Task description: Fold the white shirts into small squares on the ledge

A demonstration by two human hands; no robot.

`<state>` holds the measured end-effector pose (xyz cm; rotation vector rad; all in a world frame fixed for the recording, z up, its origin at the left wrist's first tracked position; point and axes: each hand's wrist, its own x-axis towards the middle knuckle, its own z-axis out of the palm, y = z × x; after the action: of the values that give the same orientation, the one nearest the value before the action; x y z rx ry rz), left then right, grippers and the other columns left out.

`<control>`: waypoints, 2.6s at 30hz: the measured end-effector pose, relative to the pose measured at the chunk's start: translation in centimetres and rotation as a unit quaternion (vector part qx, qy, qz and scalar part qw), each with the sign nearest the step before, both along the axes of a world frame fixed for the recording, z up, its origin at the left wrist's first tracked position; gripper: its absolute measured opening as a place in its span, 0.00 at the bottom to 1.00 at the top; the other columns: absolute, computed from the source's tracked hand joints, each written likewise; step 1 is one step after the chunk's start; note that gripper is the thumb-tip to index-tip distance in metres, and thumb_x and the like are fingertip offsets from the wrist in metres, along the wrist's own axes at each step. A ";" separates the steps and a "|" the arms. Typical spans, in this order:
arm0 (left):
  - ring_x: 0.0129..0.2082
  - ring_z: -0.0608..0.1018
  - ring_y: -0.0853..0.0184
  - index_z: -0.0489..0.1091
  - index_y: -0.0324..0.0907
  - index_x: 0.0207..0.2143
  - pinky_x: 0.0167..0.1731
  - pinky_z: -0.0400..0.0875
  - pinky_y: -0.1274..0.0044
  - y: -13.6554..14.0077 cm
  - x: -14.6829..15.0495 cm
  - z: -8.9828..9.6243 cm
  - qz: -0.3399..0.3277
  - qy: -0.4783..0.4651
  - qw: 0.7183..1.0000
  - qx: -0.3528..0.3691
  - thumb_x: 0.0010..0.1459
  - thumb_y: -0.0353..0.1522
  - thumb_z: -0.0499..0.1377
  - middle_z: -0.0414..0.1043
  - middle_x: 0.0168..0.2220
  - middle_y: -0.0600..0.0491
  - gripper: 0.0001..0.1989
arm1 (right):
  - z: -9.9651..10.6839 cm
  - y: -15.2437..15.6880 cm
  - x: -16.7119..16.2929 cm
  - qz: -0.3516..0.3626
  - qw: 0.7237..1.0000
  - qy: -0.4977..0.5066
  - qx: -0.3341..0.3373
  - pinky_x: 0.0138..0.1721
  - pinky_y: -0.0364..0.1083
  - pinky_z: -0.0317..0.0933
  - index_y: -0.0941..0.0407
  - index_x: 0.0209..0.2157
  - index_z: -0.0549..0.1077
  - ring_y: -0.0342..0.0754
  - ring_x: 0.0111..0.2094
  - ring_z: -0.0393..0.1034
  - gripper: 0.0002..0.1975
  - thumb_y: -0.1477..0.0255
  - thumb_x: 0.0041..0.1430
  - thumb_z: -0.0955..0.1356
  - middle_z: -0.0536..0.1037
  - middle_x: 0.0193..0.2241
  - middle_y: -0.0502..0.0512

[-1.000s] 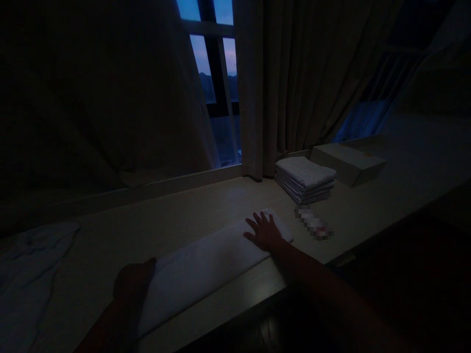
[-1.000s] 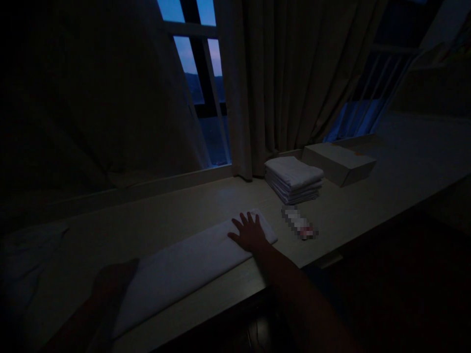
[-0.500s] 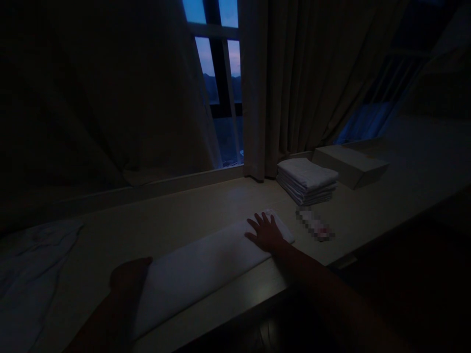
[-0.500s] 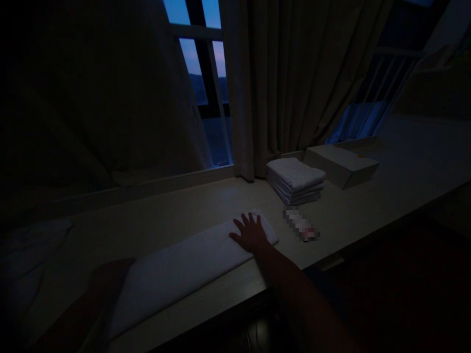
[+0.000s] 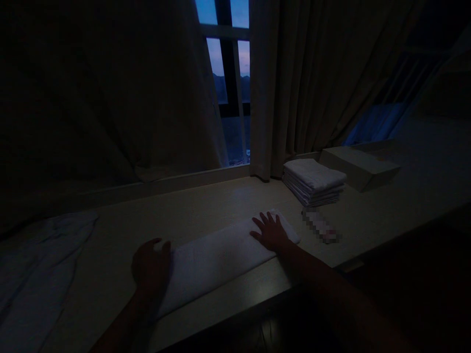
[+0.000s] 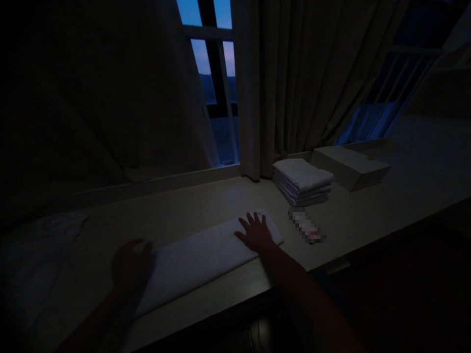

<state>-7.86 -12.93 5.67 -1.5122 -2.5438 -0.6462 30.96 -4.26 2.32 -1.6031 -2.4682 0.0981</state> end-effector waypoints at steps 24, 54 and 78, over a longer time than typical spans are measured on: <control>0.68 0.41 0.49 0.47 0.56 0.66 0.61 0.35 0.48 -4.6 19.7 -2.5 -0.299 0.086 0.940 -0.139 0.59 0.54 0.42 0.40 0.70 0.51 0.34 | -0.5 -5.2 -1.0 -0.029 0.999 0.042 -0.005 0.62 0.67 0.25 0.47 0.65 0.54 0.63 0.67 0.32 0.35 0.45 0.63 0.52 0.48 0.67 0.56; 0.68 0.43 0.46 0.45 0.54 0.67 0.60 0.37 0.47 -2.8 19.8 -3.9 -0.251 0.100 0.954 -0.133 0.59 0.55 0.39 0.40 0.69 0.49 0.36 | 0.8 1.0 4.9 -0.251 0.963 0.080 -0.062 0.38 0.46 0.59 0.57 0.46 0.70 0.52 0.40 0.74 0.15 0.66 0.68 0.57 0.79 0.38 0.63; 0.68 0.41 0.45 0.47 0.45 0.67 0.60 0.36 0.46 -2.9 20.0 -4.6 -0.240 0.113 0.956 -0.130 0.59 0.56 0.36 0.40 0.69 0.46 0.40 | 0.2 0.6 6.1 -0.211 0.975 0.064 -0.011 0.40 0.45 0.55 0.57 0.40 0.70 0.49 0.40 0.72 0.12 0.68 0.69 0.58 0.77 0.38 0.60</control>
<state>12.13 -15.78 1.05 -2.1809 -2.1639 -0.1600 37.09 -3.63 2.55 -2.0203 -1.9889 0.1591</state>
